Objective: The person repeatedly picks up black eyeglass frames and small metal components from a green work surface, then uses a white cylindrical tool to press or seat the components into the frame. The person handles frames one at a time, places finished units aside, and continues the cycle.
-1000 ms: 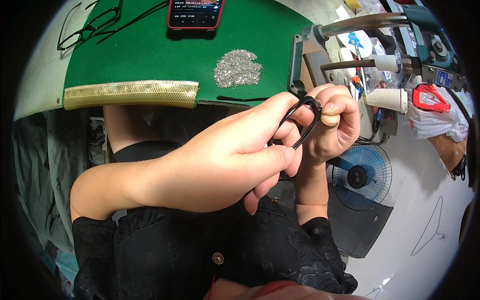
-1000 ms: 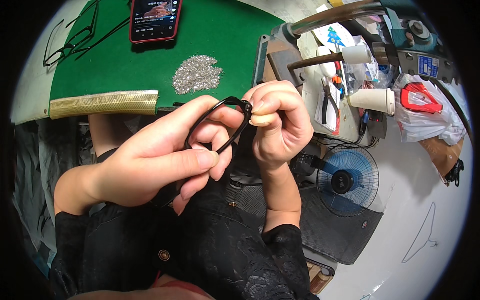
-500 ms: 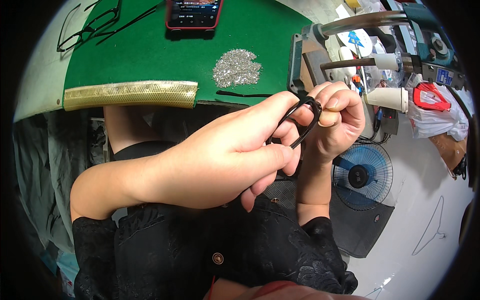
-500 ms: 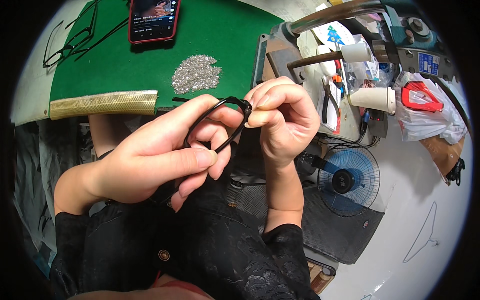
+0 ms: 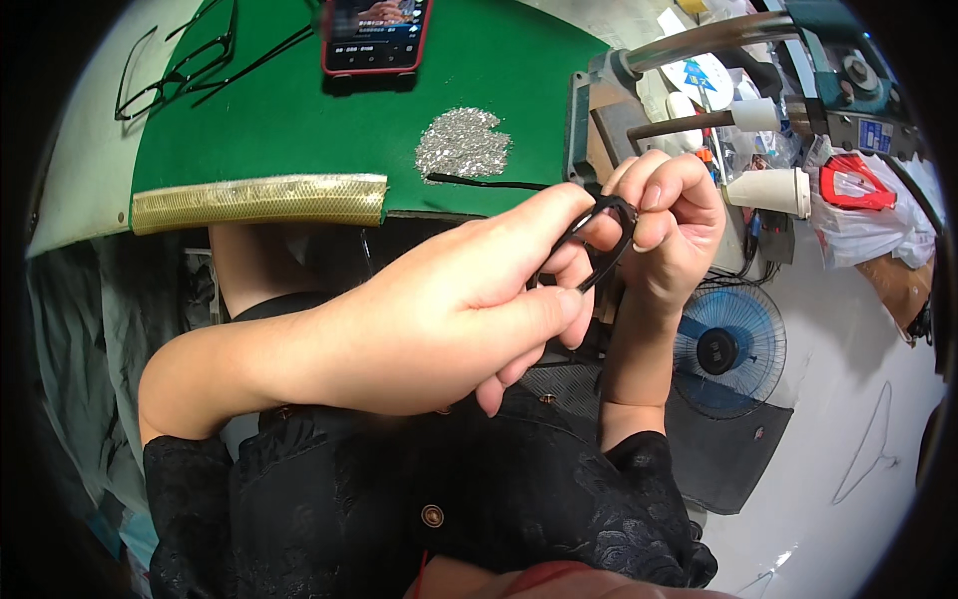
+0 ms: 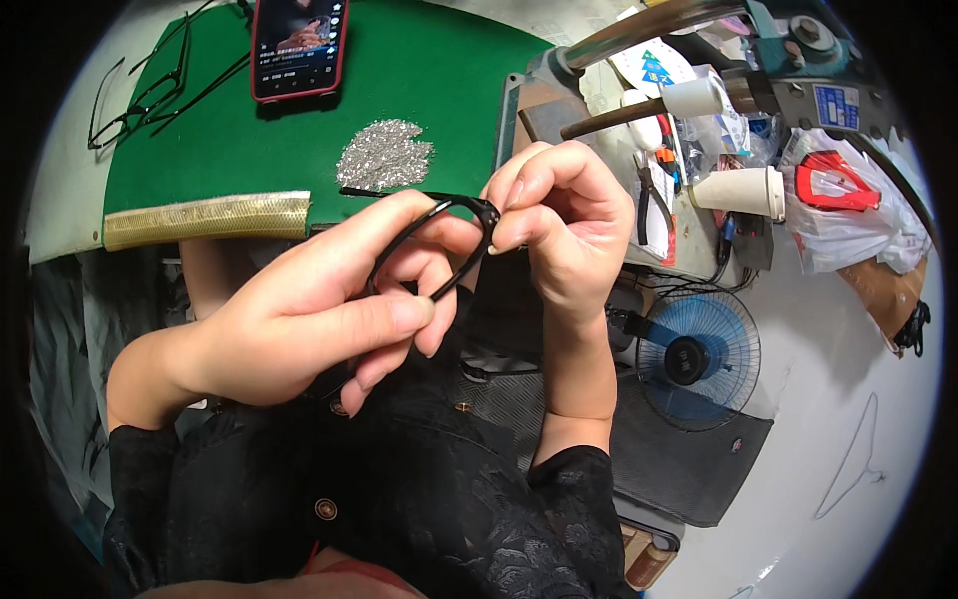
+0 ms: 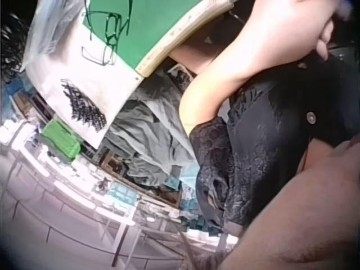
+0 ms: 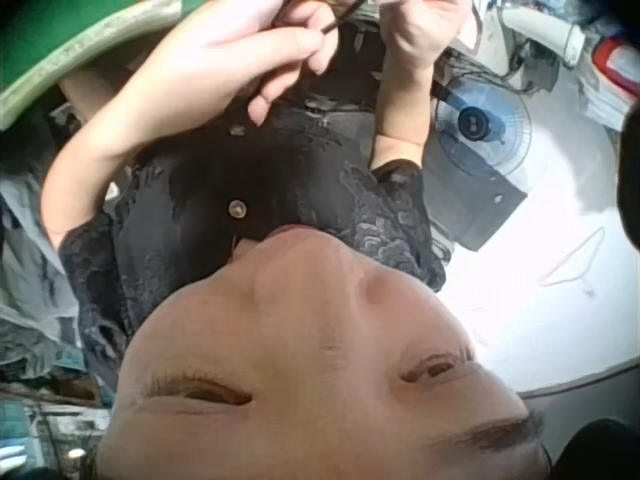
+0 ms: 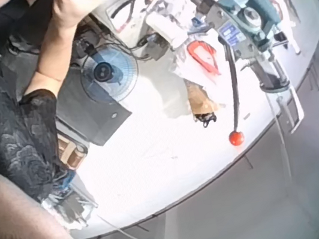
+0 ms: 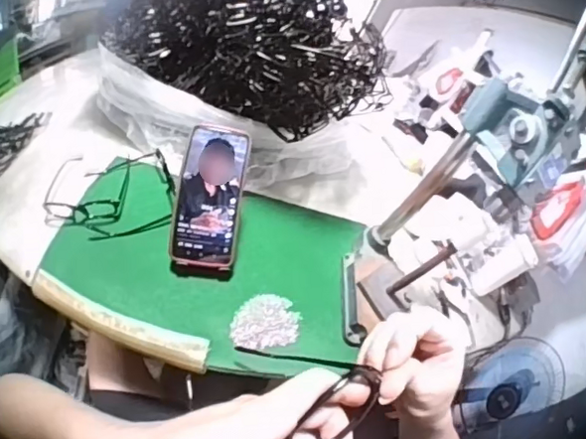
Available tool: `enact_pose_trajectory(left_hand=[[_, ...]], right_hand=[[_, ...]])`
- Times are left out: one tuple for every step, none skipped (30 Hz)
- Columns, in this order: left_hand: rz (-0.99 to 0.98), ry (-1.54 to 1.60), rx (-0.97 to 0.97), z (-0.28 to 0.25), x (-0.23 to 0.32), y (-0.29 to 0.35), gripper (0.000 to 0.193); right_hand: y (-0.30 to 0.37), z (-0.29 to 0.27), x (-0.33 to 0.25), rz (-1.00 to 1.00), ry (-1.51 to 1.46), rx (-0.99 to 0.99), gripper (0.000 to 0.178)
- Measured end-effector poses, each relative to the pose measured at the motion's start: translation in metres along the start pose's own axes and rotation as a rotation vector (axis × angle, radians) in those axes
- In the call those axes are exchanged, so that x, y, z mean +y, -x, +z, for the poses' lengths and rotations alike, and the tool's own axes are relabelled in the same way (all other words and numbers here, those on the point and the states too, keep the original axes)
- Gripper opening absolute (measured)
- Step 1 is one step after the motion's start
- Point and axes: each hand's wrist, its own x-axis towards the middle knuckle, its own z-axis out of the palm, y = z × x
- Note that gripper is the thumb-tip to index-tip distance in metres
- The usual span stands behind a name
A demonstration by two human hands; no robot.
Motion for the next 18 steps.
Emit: enact_pose_trajectory(left_hand=[[0.027,0.016,0.005,0.001,0.001,-0.004,0.043],[0.053,0.032,0.007,0.002,0.002,-0.009,0.041],[0.066,0.043,0.025,0.005,0.005,-0.013,0.039],[0.107,0.028,0.034,0.007,0.008,-0.020,0.038],[0.141,0.029,0.046,0.009,0.011,-0.029,0.031],[0.176,0.031,0.057,0.010,0.014,-0.039,0.024],[0.223,0.000,0.043,0.010,0.017,-0.054,0.035],[0.268,-0.002,0.071,0.013,0.021,-0.067,0.034],[0.278,-0.034,0.088,0.016,0.028,-0.079,0.034],[0.281,-0.061,0.100,0.016,0.033,-0.094,0.034],[0.293,-0.107,0.106,0.014,0.037,-0.108,0.034],[0.306,-0.152,0.114,0.014,0.041,-0.122,0.034],[0.314,-0.113,0.136,0.016,0.042,-0.130,0.034],[0.348,-0.052,0.174,0.020,0.043,-0.139,0.033],[0.378,-0.072,0.206,0.021,0.045,-0.147,0.033],[0.397,-0.083,0.230,0.023,0.045,-0.154,0.033],[0.393,-0.074,0.227,0.026,0.045,-0.159,0.032],[0.389,-0.065,0.224,0.029,0.046,-0.164,0.031]], right_hand=[[-0.001,-0.002,0.001,-0.029,0.014,0.026,0.018],[-0.002,-0.004,0.001,-0.058,0.030,0.053,0.018],[-0.003,-0.003,0.002,-0.101,0.044,0.096,0.019],[-0.004,-0.004,0.003,-0.114,0.081,0.201,0.021],[-0.008,-0.002,0.003,-0.145,0.091,0.284,0.023],[-0.013,-0.001,0.001,-0.176,0.099,0.367,0.025],[-0.015,-0.008,0.002,-0.221,0.114,0.407,0.027],[-0.015,-0.016,0.006,-0.250,0.085,0.418,0.025],[-0.013,-0.019,0.005,-0.225,0.114,0.486,0.025],[-0.008,-0.026,0.006,-0.197,0.144,0.563,0.025],[0.000,-0.035,0.008,-0.139,0.156,0.575,0.024],[0.004,-0.038,0.008,-0.133,0.180,0.591,0.023],[0.009,-0.040,0.011,-0.121,0.183,0.587,0.022],[0.011,-0.040,0.012,-0.109,0.187,0.582,0.021],[0.012,-0.037,0.012,-0.065,0.246,0.652,0.020],[0.016,-0.039,0.011,-0.075,0.241,0.660,0.020],[0.020,-0.042,0.011,-0.085,0.235,0.667,0.021],[0.023,-0.044,0.009,-0.080,0.242,0.677,0.022]])
